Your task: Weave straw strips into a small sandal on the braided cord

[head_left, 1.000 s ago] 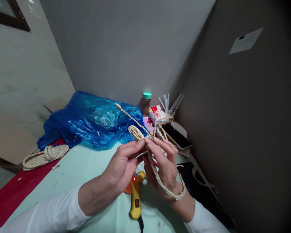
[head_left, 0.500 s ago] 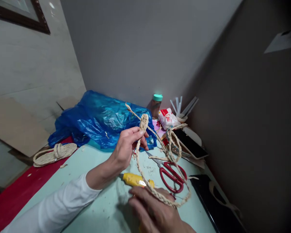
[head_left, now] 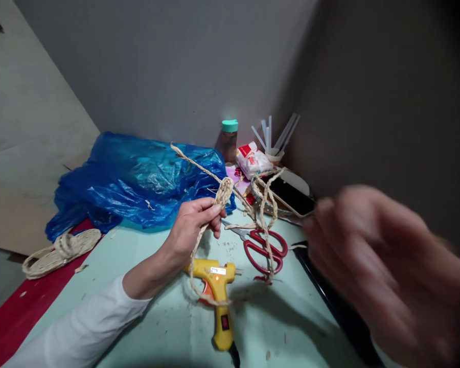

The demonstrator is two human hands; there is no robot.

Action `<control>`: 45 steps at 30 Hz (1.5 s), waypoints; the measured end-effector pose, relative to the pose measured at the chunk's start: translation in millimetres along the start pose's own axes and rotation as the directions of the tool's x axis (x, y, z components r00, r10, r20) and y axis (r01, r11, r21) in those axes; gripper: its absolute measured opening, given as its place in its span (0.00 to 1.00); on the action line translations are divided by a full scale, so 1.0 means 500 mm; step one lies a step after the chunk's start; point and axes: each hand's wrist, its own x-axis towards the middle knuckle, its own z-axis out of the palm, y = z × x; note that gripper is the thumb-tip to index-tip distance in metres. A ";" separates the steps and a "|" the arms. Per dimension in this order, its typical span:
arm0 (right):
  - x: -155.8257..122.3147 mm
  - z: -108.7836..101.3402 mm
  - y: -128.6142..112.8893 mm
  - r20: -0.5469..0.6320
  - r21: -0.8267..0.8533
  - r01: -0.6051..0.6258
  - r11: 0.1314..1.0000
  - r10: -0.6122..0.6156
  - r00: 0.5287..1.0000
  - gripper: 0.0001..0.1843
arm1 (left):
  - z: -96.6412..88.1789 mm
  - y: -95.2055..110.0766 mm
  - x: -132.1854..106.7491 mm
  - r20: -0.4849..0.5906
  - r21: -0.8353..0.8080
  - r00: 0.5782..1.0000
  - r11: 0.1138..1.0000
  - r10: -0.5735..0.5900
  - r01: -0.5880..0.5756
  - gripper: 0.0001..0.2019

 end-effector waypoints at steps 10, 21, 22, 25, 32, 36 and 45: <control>0.047 0.052 0.153 0.415 0.493 -0.408 0.768 0.204 0.887 0.17 | 0.041 -0.001 -0.052 0.252 -0.146 0.944 0.956 -0.215 0.257 0.10; 0.045 0.049 0.155 0.343 0.568 -0.375 0.733 0.203 0.917 0.07 | 0.040 0.008 -0.048 0.375 -0.265 0.854 0.842 -0.359 0.470 0.08; 0.045 0.049 0.154 0.335 0.576 -0.378 0.725 0.212 0.918 0.07 | 0.040 0.009 -0.048 0.387 -0.271 0.848 0.835 -0.361 0.479 0.09; 0.045 0.047 0.149 0.346 0.582 -0.401 0.707 0.230 0.910 0.07 | 0.038 0.009 -0.048 0.399 -0.260 0.848 0.844 -0.350 0.470 0.11; 0.039 0.051 0.139 0.378 0.503 -0.379 0.777 0.196 0.905 0.09 | 0.039 0.000 -0.055 0.229 -0.108 0.942 0.956 -0.245 0.274 0.08; 0.027 0.068 0.136 0.269 0.491 -0.324 0.809 0.214 0.939 0.04 | 0.036 -0.010 -0.063 0.119 0.078 0.991 0.996 -0.062 0.053 0.11; 0.016 0.098 0.128 0.132 0.412 -0.272 0.870 0.238 0.962 0.17 | 0.041 -0.007 -0.080 0.092 0.448 0.953 0.842 0.290 -0.299 0.13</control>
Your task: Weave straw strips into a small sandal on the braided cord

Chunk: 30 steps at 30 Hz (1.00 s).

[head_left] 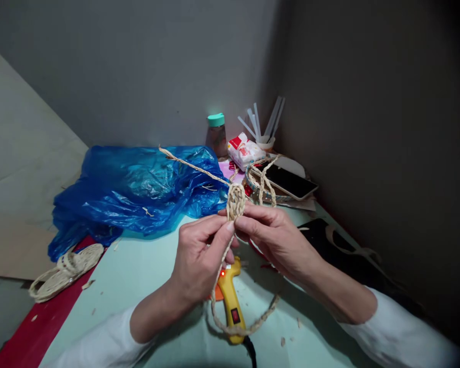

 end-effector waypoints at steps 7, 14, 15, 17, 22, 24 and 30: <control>0.005 -0.008 -0.004 -0.117 -0.032 0.010 0.999 -0.013 0.993 0.11 | 0.009 -0.014 0.001 0.060 0.354 0.980 0.914 0.190 -0.199 0.15; 0.016 -0.021 -0.020 -0.055 0.149 -0.024 0.989 0.032 0.998 0.09 | -0.025 -0.011 0.039 0.069 -0.108 0.997 0.993 -0.040 0.047 0.13; 0.016 -0.020 -0.022 -0.026 0.155 -0.041 0.987 0.045 0.999 0.10 | -0.028 -0.009 0.045 0.083 -0.222 0.993 0.970 -0.084 0.101 0.13; 0.014 -0.018 -0.025 0.023 0.156 -0.077 0.985 0.074 0.997 0.11 | -0.030 -0.003 0.053 0.191 -0.413 0.968 0.882 -0.163 0.230 0.13; 0.009 -0.020 -0.024 0.039 0.141 -0.132 0.981 0.128 0.991 0.12 | -0.028 0.002 0.057 0.378 -0.562 0.908 0.734 -0.181 0.380 0.15; 0.008 -0.021 -0.021 0.069 0.113 -0.169 0.979 0.162 0.984 0.16 | -0.030 -0.002 0.057 0.371 -0.550 0.910 0.745 -0.186 0.376 0.14; 0.005 -0.020 -0.014 0.106 0.016 -0.209 0.978 0.206 0.973 0.23 | -0.031 -0.019 0.059 0.406 -0.535 0.889 0.734 -0.212 0.419 0.13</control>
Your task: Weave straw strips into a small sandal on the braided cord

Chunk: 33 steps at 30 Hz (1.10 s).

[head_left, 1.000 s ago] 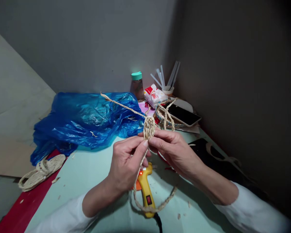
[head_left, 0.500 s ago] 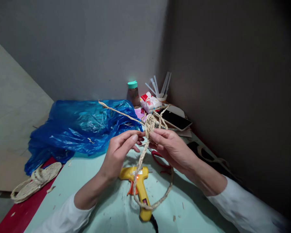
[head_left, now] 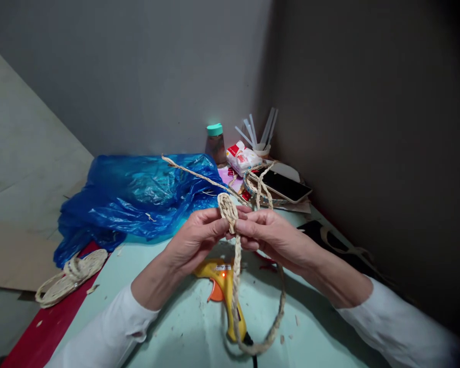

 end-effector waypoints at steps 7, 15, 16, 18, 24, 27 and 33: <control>0.000 -0.007 -0.006 -0.060 -0.201 0.015 0.979 -0.028 0.998 0.20 | -0.005 -0.007 0.001 0.007 -0.070 0.998 0.996 0.061 -0.060 0.12; -0.001 -0.002 -0.012 -0.243 -0.233 0.235 0.944 -0.291 0.925 0.12 | -0.009 -0.014 0.011 -0.115 -0.139 0.984 0.978 0.139 -0.154 0.10; -0.002 -0.004 -0.014 -0.272 -0.166 0.261 0.951 -0.299 0.915 0.13 | -0.010 -0.014 0.013 -0.144 -0.156 0.980 0.975 0.137 -0.159 0.10; 0.000 -0.011 -0.018 -0.323 -0.028 0.314 0.949 -0.306 0.896 0.12 | -0.013 -0.014 0.016 -0.194 -0.176 0.972 0.970 0.134 -0.169 0.11; 0.003 -0.028 -0.017 -0.315 -0.031 0.324 0.946 -0.317 0.895 0.08 | -0.016 -0.015 0.017 -0.268 -0.212 0.958 0.963 0.105 -0.165 0.10; -0.006 -0.013 -0.009 -0.231 -0.169 0.282 0.945 -0.316 0.920 0.16 | -0.013 -0.015 0.015 -0.258 -0.225 0.962 0.962 0.092 -0.152 0.11; -0.024 0.010 -0.013 -0.266 -0.418 0.237 0.877 -0.368 0.891 0.25 | -0.005 -0.011 0.010 -0.230 -0.177 0.971 0.979 0.062 -0.105 0.10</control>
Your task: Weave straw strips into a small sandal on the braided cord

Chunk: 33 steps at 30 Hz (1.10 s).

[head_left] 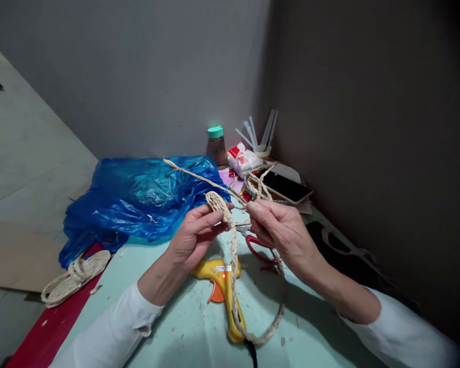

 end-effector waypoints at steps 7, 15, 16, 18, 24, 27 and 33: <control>0.015 -0.004 0.008 -0.046 0.048 0.054 0.997 -0.051 0.998 0.10 | 0.007 0.006 -0.008 0.084 -0.004 0.993 0.996 -0.085 0.085 0.12; 0.003 0.003 0.018 0.005 -0.096 -0.007 0.995 0.008 1.000 0.20 | 0.013 0.014 -0.018 0.071 0.137 0.997 0.991 -0.012 0.002 0.08; 0.001 0.002 0.019 0.001 -0.127 -0.006 0.992 0.006 1.000 0.23 | 0.014 0.015 -0.019 0.071 0.155 0.997 0.988 0.006 -0.017 0.08; -0.001 0.002 0.018 -0.026 -0.184 0.012 0.983 -0.017 1.000 0.26 | 0.016 0.016 -0.021 0.079 0.179 0.996 0.983 0.038 -0.052 0.07; -0.005 0.014 0.004 -0.015 -0.190 0.045 0.981 -0.049 0.999 0.11 | 0.020 0.018 -0.023 0.072 0.244 0.992 0.963 0.101 -0.116 0.09; -0.010 0.027 0.005 0.021 -0.206 0.060 0.977 -0.057 0.998 0.10 | 0.020 0.015 -0.027 0.058 0.291 0.990 0.947 0.128 -0.139 0.09; -0.019 0.042 0.018 -0.083 -0.333 0.091 0.939 -0.125 0.989 0.07 | 0.017 -0.004 -0.036 0.045 0.410 0.970 0.881 0.239 -0.236 0.06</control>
